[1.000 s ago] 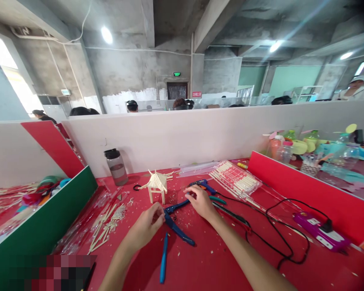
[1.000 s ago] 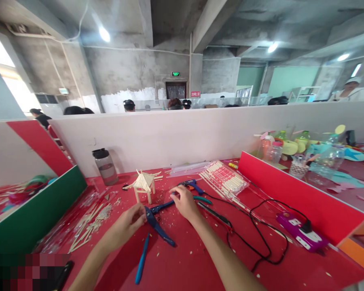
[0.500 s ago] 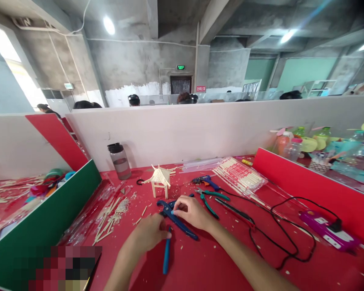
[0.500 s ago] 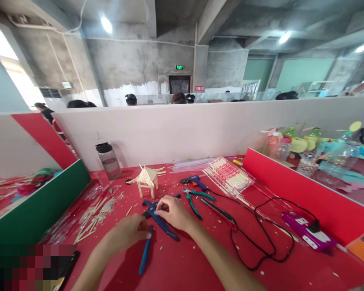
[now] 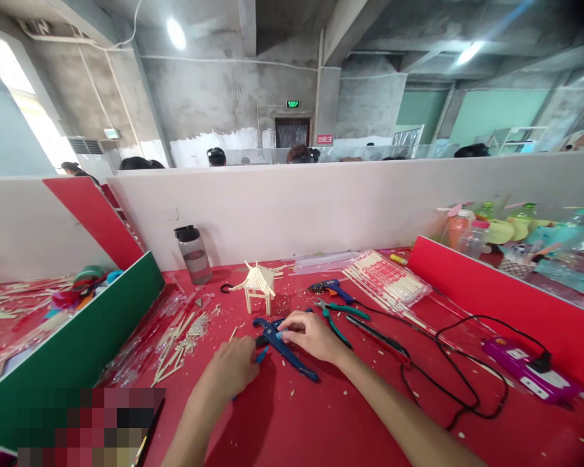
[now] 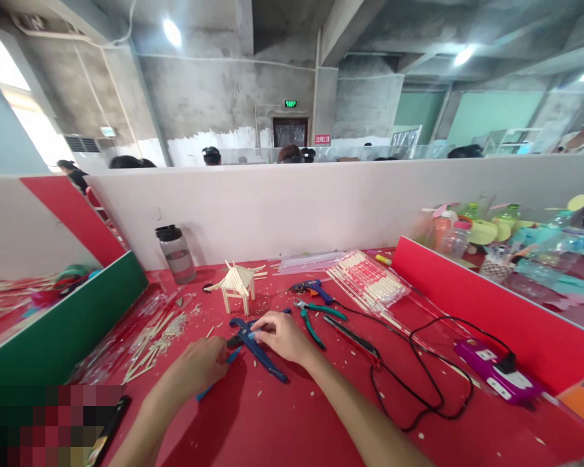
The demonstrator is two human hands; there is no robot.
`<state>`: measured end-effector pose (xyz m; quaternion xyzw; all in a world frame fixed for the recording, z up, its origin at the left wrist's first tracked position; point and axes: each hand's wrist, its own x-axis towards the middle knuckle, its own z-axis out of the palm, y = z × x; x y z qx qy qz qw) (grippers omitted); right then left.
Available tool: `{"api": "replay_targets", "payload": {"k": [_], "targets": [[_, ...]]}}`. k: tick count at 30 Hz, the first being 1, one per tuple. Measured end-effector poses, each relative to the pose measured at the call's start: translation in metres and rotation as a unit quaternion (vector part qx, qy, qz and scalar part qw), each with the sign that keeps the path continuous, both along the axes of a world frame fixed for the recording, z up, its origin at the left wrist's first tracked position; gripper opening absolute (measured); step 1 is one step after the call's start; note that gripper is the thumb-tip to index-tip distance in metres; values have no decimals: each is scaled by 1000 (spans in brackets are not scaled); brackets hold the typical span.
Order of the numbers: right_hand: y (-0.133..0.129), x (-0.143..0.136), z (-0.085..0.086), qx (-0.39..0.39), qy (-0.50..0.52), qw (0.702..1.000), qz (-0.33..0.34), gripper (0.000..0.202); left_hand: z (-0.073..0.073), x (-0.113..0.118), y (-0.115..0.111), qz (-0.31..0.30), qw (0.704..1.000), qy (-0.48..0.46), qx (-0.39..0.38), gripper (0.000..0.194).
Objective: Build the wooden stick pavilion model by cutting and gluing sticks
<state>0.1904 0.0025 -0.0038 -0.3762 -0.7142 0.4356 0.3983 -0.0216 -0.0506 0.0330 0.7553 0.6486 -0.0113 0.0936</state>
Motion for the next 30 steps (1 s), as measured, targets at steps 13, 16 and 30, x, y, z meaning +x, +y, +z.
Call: {"api": "replay_targets", "payload": {"k": [13,16,30], "targets": [[3,4,-1,10,0,1000,24,16,-3,-3,10,-46,994,-87,48,6],[3,4,-1,13,-8,1000,25,16,-5,-4,11,-46,994,-89,45,6],[3,5,-1,2,-11,999,36,22,-2,-3,9,-58,991,-107,56,7]]}}
